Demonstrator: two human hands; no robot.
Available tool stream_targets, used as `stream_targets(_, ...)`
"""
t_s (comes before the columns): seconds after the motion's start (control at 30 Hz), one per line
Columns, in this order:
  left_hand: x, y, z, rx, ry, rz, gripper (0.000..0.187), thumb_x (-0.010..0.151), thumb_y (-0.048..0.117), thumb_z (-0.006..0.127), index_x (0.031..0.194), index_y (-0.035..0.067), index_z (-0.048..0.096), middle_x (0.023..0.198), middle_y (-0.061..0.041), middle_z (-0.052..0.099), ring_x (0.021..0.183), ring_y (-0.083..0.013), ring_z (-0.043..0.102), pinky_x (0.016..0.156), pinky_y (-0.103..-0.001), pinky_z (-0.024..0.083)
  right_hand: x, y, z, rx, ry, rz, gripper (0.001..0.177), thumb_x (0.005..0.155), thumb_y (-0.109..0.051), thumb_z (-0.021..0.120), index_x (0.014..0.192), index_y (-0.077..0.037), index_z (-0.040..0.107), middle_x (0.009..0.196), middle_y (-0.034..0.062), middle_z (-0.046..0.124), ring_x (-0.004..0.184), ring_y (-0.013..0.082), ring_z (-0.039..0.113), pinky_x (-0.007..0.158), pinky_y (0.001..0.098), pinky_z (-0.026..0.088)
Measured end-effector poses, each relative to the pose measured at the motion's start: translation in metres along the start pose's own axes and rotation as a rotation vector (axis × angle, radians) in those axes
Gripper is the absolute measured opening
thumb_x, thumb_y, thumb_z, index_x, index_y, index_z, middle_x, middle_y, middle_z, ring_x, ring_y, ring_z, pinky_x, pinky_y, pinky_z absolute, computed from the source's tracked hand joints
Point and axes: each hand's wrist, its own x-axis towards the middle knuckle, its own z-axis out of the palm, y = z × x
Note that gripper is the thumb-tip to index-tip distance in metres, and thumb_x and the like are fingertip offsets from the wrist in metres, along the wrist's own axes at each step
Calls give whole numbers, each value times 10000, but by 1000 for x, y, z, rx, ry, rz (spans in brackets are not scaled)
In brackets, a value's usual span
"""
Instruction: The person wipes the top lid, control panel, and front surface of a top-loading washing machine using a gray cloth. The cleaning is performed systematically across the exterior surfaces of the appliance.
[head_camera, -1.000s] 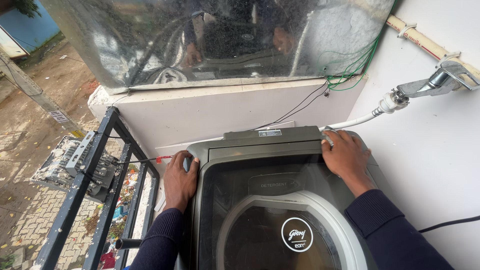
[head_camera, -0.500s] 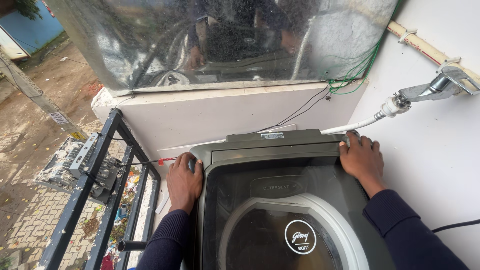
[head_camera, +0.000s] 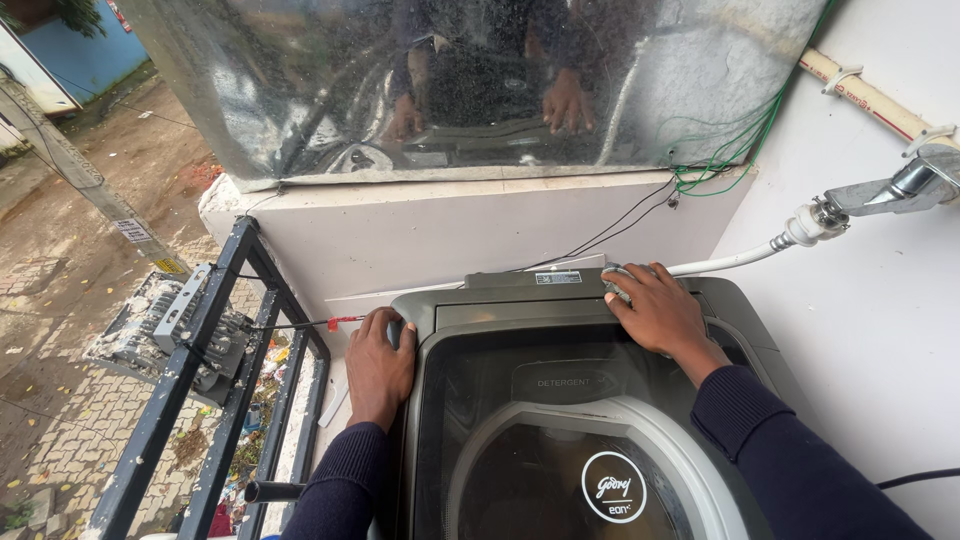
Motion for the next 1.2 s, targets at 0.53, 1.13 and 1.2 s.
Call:
stream_targets(0.53, -4, 2, 0, 43, -43, -38, 319, 938, 335, 610, 1130, 83, 650, 1246, -58, 657, 1189, -299, 588, 1012, -468, 415, 12, -112, 11, 93, -97, -185, 574, 962, -654, 386, 1474, -410, 476, 1634, -48, 333, 1545, 300, 195, 1216, 549, 269)
stream_targets(1.13, 0, -10, 4, -60, -34, 2, 397, 983, 281, 568, 1290, 32, 535, 1294, -126, 622, 1208, -337, 573, 1005, -497, 405, 2, -235, 20, 184, -68, -374, 566, 1013, -586, 365, 1485, -306, 500, 1630, 30, 346, 1529, 377, 198, 1222, 551, 208)
stream_targets(1.2, 0, -13, 8, -119, -15, 0, 470, 998, 299, 558, 1360, 9, 478, 1320, -165, 608, 1239, -347, 557, 1019, -502, 392, 2, -240, 23, 174, -58, -386, 558, 1010, -570, 376, 1481, -300, 507, 1630, 34, 346, 1526, 384, 199, 1219, 552, 208)
